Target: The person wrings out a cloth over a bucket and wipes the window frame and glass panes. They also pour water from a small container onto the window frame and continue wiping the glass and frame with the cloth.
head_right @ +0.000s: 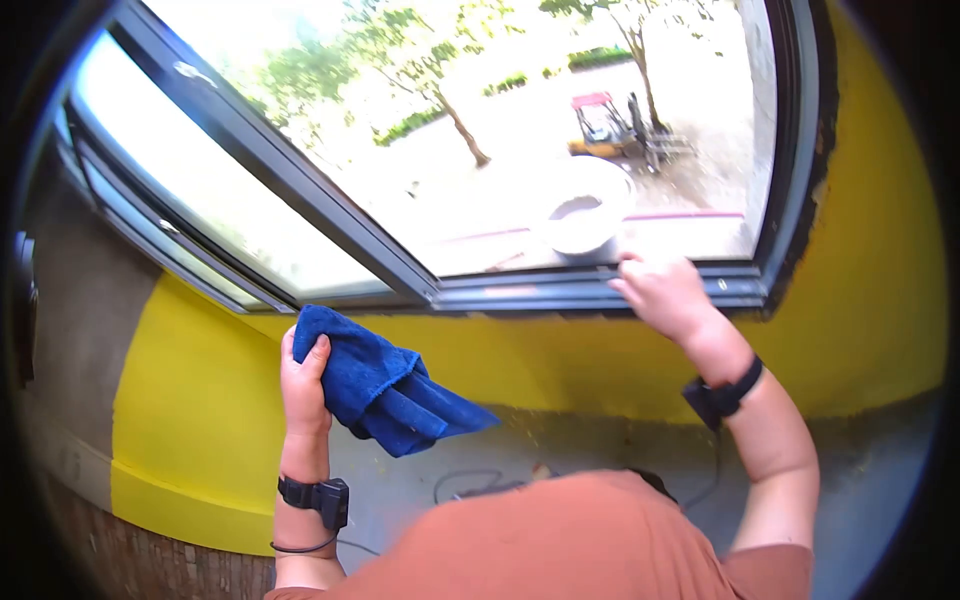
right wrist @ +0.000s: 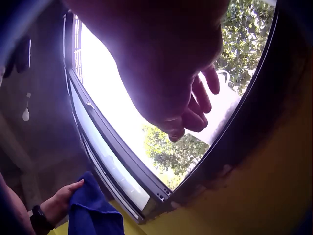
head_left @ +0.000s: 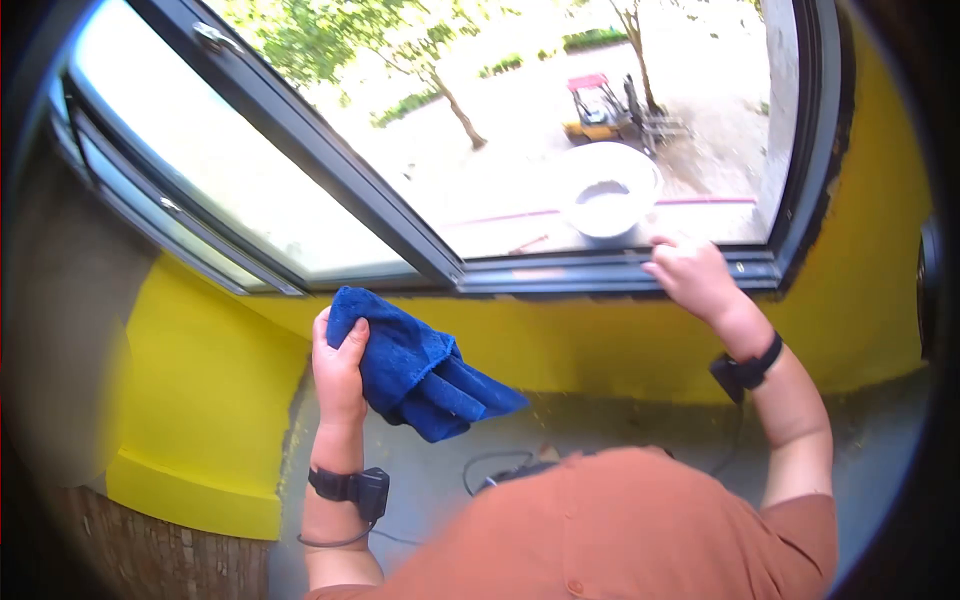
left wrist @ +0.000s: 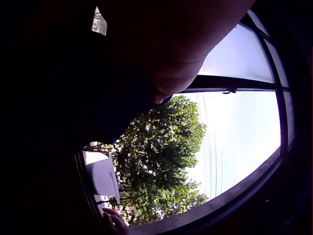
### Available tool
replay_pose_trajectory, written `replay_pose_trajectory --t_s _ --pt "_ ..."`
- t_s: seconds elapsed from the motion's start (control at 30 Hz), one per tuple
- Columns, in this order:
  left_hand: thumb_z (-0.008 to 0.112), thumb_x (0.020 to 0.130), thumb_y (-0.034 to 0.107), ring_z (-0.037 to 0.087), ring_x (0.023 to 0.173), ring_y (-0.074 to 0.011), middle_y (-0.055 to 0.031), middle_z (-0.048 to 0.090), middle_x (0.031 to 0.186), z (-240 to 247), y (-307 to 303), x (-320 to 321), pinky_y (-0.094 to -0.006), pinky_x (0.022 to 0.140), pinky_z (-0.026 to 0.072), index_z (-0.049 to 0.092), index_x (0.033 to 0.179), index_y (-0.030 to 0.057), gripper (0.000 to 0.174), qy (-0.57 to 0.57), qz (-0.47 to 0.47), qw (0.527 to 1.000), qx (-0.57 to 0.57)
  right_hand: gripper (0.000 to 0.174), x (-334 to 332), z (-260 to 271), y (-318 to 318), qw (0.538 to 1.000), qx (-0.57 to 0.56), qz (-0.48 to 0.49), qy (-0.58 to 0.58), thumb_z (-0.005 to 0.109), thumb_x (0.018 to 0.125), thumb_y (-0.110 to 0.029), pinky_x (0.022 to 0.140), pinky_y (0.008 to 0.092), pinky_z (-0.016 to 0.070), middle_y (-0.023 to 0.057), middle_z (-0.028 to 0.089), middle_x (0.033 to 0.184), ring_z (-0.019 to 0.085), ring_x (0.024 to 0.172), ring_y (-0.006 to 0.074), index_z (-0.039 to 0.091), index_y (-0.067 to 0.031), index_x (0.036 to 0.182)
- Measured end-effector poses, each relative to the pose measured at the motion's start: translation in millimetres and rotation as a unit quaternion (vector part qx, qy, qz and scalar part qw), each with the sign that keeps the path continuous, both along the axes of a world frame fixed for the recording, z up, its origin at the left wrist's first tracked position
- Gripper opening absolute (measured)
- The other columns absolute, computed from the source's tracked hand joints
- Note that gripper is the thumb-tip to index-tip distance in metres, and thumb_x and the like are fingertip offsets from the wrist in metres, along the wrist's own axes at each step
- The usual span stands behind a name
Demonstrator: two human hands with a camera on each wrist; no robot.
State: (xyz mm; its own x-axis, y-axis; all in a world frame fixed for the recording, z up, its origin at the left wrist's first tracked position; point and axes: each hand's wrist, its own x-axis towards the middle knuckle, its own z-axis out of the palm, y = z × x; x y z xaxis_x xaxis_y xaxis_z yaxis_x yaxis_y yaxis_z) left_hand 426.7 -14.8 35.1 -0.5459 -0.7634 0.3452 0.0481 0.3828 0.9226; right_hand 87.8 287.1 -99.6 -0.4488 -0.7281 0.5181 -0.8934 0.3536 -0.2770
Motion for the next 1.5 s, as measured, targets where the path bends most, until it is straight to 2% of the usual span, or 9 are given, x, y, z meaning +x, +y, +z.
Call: replay_pose_trajectory --t_s 0.07,0.33,0.47,0.6,0.77,0.87,1.17,1.33,1.5 --pt "0.070 0.097 0.013 0.063 0.107 -0.0185 -0.0086 0.065 0.117 35.4 -7.5 -7.7 -0.0328 0.095 0.0518 0.053 0.130 0.0011 0.039 0.086 -0.013 0.996 -0.015 0.034 -21.4 -10.1 15.0 0.998 -0.025 -0.051 0.039 0.074 0.082 -0.012 0.097 0.0451 0.0501 0.0156 0.067 0.121 0.064 0.108 0.0374 0.067 -0.0054 0.115" --pt "0.072 0.096 0.017 0.061 0.112 -0.0208 -0.0081 0.064 0.124 243.7 -61.1 -42.8 -0.0343 0.100 0.0492 0.051 0.140 0.0057 0.050 0.180 0.101 0.934 -0.293 0.015 -47.0 -51.5 31.6 0.990 -0.052 -0.125 0.033 0.071 0.085 -0.018 0.094 0.0450 0.0465 0.0119 0.068 0.103 0.061 0.105 0.0317 0.067 -0.0048 0.091" --pt "0.078 0.091 0.032 0.064 0.117 -0.0312 -0.0160 0.065 0.129 349.7 -92.3 -66.6 -0.0398 0.099 0.0500 0.055 0.137 0.0039 0.059 0.131 0.319 0.768 -0.540 0.014 -42.0 -50.1 29.6 0.987 -0.054 -0.146 0.031 0.070 0.087 -0.019 0.090 0.0448 0.0466 0.0110 0.068 0.093 0.062 0.097 0.0307 0.067 -0.0057 0.085" --pt "0.080 0.084 0.046 0.067 0.102 -0.0420 -0.0253 0.066 0.108 405.9 -119.8 -103.5 -0.0455 0.088 0.0549 0.064 0.131 0.0132 0.059 0.125 0.504 0.602 -0.607 0.013 -44.2 -50.1 27.2 0.984 -0.081 -0.158 0.028 0.068 0.084 -0.015 0.086 0.0452 0.0478 0.0130 0.067 0.084 0.062 0.090 0.0330 0.066 -0.0045 0.078" --pt "0.072 0.092 0.039 0.061 0.109 -0.0475 -0.0340 0.054 0.123 366.5 -146.7 -182.1 -0.0488 0.090 0.0540 0.046 0.145 0.0159 0.064 0.098 0.473 0.685 -0.545 0.011 -42.4 -48.5 28.6 0.982 -0.086 -0.162 0.038 0.066 0.082 -0.011 0.082 0.0466 0.0478 0.0142 0.064 0.081 0.061 0.086 0.0346 0.063 -0.0036 0.075" --pt "0.073 0.093 0.033 0.059 0.107 -0.0458 -0.0305 0.058 0.117 340.5 -150.8 -195.7 -0.0483 0.085 0.0547 0.042 0.143 0.0083 0.064 0.182 0.506 0.599 -0.594 0.012 -40.5 -47.6 27.7 0.980 -0.093 -0.169 0.045 0.066 0.082 -0.010 0.082 0.0469 0.0478 0.0141 0.064 0.081 0.061 0.085 0.0348 0.062 -0.0033 0.073" --pt "0.071 0.091 0.007 0.051 0.119 -0.0449 -0.0262 0.053 0.128 234.7 -142.5 -184.6 -0.0516 0.098 0.0473 0.037 0.143 -0.0012 0.063 0.192 0.438 0.629 -0.613 0.013 -40.6 -50.1 26.3 0.977 -0.122 -0.167 0.050 0.065 0.081 -0.008 0.079 0.0474 0.0487 0.0158 0.065 0.078 0.061 0.081 0.0361 0.063 -0.0025 0.070" --pt "0.071 0.087 0.003 0.049 0.123 -0.0453 -0.0246 0.051 0.128 155.5 -128.3 -172.4 -0.0529 0.104 0.0420 0.040 0.143 0.0019 0.065 0.155 0.380 0.669 -0.620 0.013 -39.7 -51.4 28.0 0.980 -0.112 -0.157 0.055 0.065 0.082 -0.009 0.079 0.0476 0.0485 0.0161 0.064 0.077 0.061 0.081 0.0365 0.062 -0.0031 0.071" --pt "0.077 0.072 -0.002 0.057 0.113 -0.0357 -0.0131 0.054 0.122 155.7 -114.1 -160.1 -0.0480 0.092 0.0456 0.056 0.136 0.0204 0.071 0.029 0.310 0.586 -0.748 0.013 -38.1 -47.3 27.8 0.981 -0.102 -0.159 0.044 0.065 0.083 -0.010 0.078 0.0481 0.0481 0.0166 0.063 0.077 0.060 0.080 0.0373 0.062 -0.0032 0.072"
